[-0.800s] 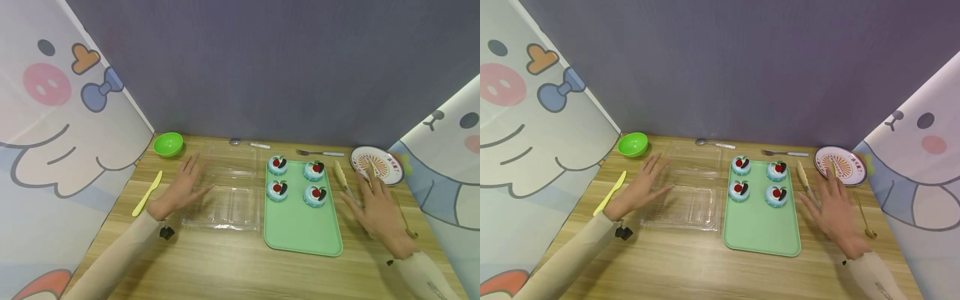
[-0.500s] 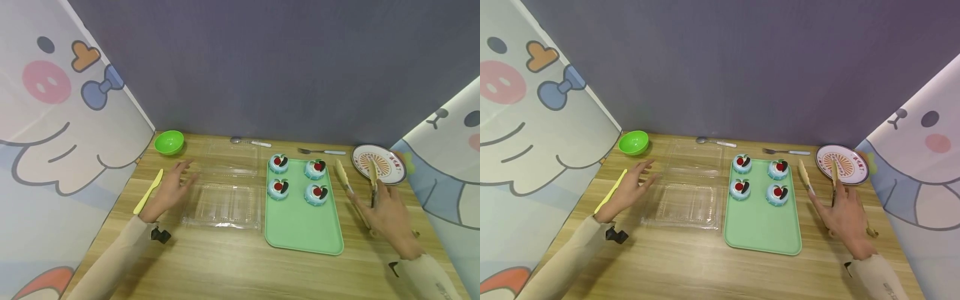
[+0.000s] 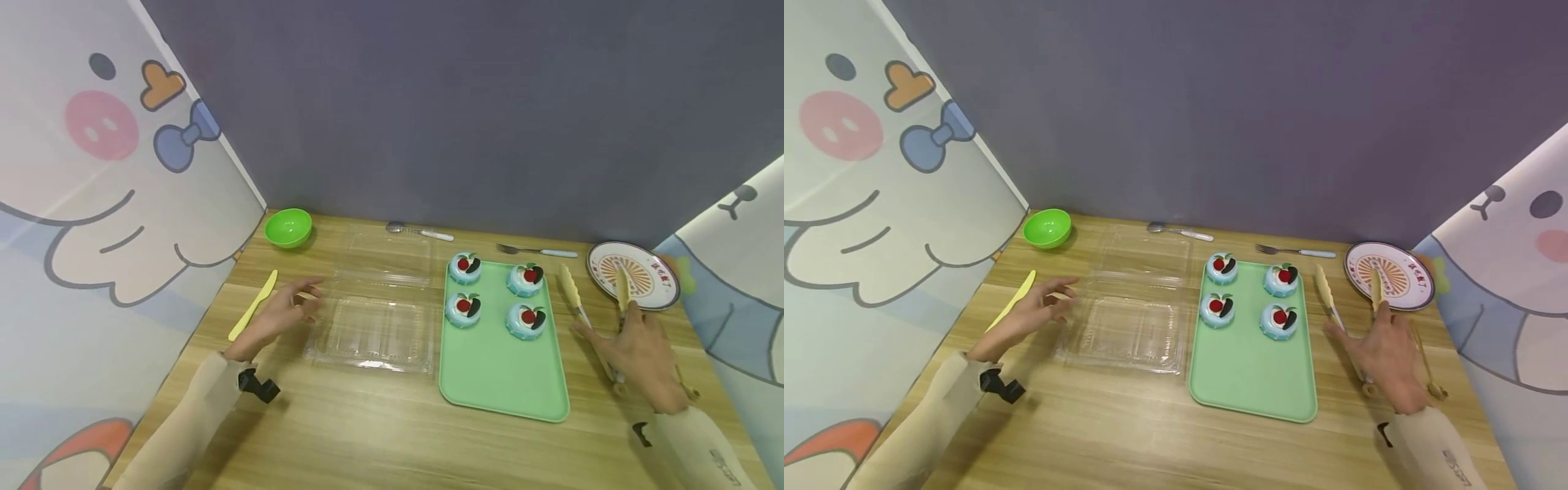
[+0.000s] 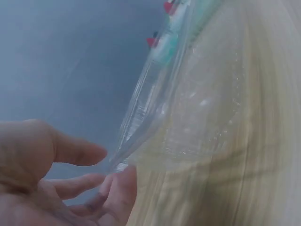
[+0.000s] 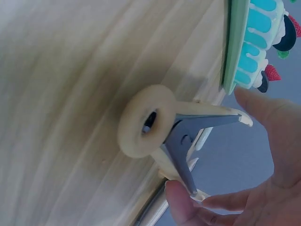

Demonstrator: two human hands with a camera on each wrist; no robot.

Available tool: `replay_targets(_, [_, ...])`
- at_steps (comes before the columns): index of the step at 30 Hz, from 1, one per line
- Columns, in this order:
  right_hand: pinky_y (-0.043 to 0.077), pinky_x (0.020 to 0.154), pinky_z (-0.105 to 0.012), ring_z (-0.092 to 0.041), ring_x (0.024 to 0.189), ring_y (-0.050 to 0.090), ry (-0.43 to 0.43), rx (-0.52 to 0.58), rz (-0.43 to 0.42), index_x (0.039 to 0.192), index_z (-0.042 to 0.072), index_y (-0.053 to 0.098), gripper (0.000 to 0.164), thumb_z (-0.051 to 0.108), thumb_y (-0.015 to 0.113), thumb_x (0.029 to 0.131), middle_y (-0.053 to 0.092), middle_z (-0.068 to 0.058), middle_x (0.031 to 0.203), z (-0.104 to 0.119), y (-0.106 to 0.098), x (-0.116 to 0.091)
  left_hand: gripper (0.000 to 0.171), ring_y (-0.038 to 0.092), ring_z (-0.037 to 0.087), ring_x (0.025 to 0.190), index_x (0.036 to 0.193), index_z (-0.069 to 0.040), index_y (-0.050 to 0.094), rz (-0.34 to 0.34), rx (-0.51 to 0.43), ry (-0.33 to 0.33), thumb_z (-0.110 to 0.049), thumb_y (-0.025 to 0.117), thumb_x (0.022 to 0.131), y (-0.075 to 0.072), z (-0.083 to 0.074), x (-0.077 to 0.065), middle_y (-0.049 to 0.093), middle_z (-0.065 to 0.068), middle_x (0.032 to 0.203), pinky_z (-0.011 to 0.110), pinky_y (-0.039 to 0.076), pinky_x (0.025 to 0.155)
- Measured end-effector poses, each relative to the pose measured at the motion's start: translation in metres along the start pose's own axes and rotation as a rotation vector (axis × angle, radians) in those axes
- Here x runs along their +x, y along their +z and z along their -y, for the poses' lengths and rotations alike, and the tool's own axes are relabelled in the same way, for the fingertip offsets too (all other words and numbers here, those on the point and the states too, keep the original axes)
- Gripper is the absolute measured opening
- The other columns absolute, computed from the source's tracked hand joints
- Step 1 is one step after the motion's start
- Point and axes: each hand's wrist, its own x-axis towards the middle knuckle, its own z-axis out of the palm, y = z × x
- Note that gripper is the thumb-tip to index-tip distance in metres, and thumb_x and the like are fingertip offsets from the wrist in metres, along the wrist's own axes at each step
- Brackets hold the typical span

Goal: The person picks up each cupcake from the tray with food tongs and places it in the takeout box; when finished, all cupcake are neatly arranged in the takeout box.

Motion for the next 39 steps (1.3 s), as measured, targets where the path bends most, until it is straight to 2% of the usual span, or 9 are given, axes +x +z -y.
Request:
replay_targets(4, [0.041, 0.047, -0.047, -0.062, 0.088, 0.050, 0.001, -0.001, -0.012, 0.123, -0.021, 0.038, 0.106, 0.073, 0.061, 0.080, 0.043, -0.048, 0.108, -0.003, 0.001, -0.001, 0.057, 0.061, 0.040, 0.100, 0.149, -0.001, 0.036, 0.038, -0.062, -0.018, -0.002, 0.056, 0.096, 0.002, 0.002, 0.002, 0.046, 0.031, 0.132, 0.035, 0.060, 0.073])
replay_targets(12, [0.040, 0.047, -0.044, -0.054, 0.084, 0.052, 0.015, 0.015, -0.002, 0.116, -0.018, 0.042, 0.100, 0.073, 0.062, 0.079, 0.045, -0.042, 0.106, -0.007, 0.002, -0.008, 0.057, 0.057, 0.042, 0.109, 0.150, -0.007, 0.036, 0.065, -0.102, -0.049, -0.002, 0.056, 0.096, 0.000, 0.004, 0.003, 0.045, 0.028, 0.136, 0.033, 0.059, 0.075])
replay_targets(15, [0.041, 0.049, -0.049, -0.055, 0.083, 0.053, 0.020, 0.006, 0.001, 0.121, -0.019, 0.040, 0.104, 0.074, 0.062, 0.079, 0.044, -0.040, 0.107, -0.006, 0.002, -0.013, 0.059, 0.057, 0.042, 0.110, 0.151, -0.008, 0.036, 0.071, -0.104, -0.055, -0.002, 0.056, 0.096, -0.001, 0.005, 0.003, 0.045, 0.027, 0.136, 0.033, 0.059, 0.075])
replay_targets(19, [0.042, 0.049, -0.055, -0.061, 0.086, 0.052, 0.021, -0.013, 0.017, 0.137, -0.020, 0.028, 0.114, 0.074, 0.058, 0.081, 0.040, -0.045, 0.115, -0.004, 0.003, -0.018, 0.059, 0.058, 0.040, 0.109, 0.151, -0.008, 0.035, 0.067, -0.091, -0.058, -0.002, 0.056, 0.096, -0.002, 0.006, 0.004, 0.046, 0.026, 0.136, 0.033, 0.059, 0.075])
replay_targets(24, [0.043, 0.048, -0.054, -0.063, 0.088, 0.051, 0.010, -0.016, 0.029, 0.148, -0.016, 0.016, 0.117, 0.074, 0.055, 0.084, 0.037, -0.047, 0.120, -0.001, 0.004, -0.023, 0.059, 0.060, 0.038, 0.105, 0.150, -0.007, 0.036, 0.054, -0.086, -0.055, -0.003, 0.057, 0.095, -0.004, 0.007, 0.002, 0.048, 0.026, 0.134, 0.033, 0.060, 0.075])
replay_targets(27, [0.042, 0.049, -0.051, -0.060, 0.090, 0.051, 0.016, 0.008, 0.002, 0.149, -0.011, 0.020, 0.113, 0.072, 0.057, 0.083, 0.040, -0.043, 0.118, 0.000, 0.003, -0.026, 0.059, 0.060, 0.036, 0.102, 0.150, -0.007, 0.037, 0.055, -0.098, -0.054, -0.002, 0.058, 0.095, -0.004, 0.008, 0.001, 0.048, 0.026, 0.133, 0.033, 0.060, 0.075])
replay_targets(31, [0.043, 0.048, -0.049, -0.059, 0.090, 0.051, 0.010, 0.030, -0.052, 0.150, -0.007, 0.022, 0.107, 0.068, 0.061, 0.084, 0.040, -0.043, 0.123, 0.003, -0.002, -0.031, 0.060, 0.060, 0.032, 0.100, 0.150, -0.008, 0.037, 0.057, -0.100, -0.064, -0.002, 0.057, 0.094, -0.003, 0.008, 0.000, 0.048, 0.026, 0.133, 0.034, 0.060, 0.076])
replay_targets(34, [0.044, 0.051, -0.046, -0.055, 0.089, 0.054, -0.025, 0.063, -0.109, 0.147, -0.007, 0.031, 0.098, 0.060, 0.065, 0.085, 0.045, -0.040, 0.124, 0.006, -0.006, -0.036, 0.060, 0.061, 0.030, 0.099, 0.151, -0.009, 0.036, 0.060, -0.088, -0.067, -0.003, 0.057, 0.095, -0.003, 0.009, 0.000, 0.048, 0.026, 0.133, 0.034, 0.060, 0.077])
replay_targets(39, [0.036, 0.054, -0.030, -0.032, 0.076, 0.055, -0.158, 0.105, -0.215, 0.132, -0.005, 0.050, 0.073, 0.044, 0.075, 0.084, 0.056, -0.027, 0.111, 0.010, -0.013, -0.047, 0.060, 0.061, 0.030, 0.097, 0.150, -0.010, 0.038, 0.060, -0.087, -0.067, -0.003, 0.058, 0.094, -0.003, 0.007, 0.000, 0.050, 0.025, 0.133, 0.034, 0.060, 0.076])
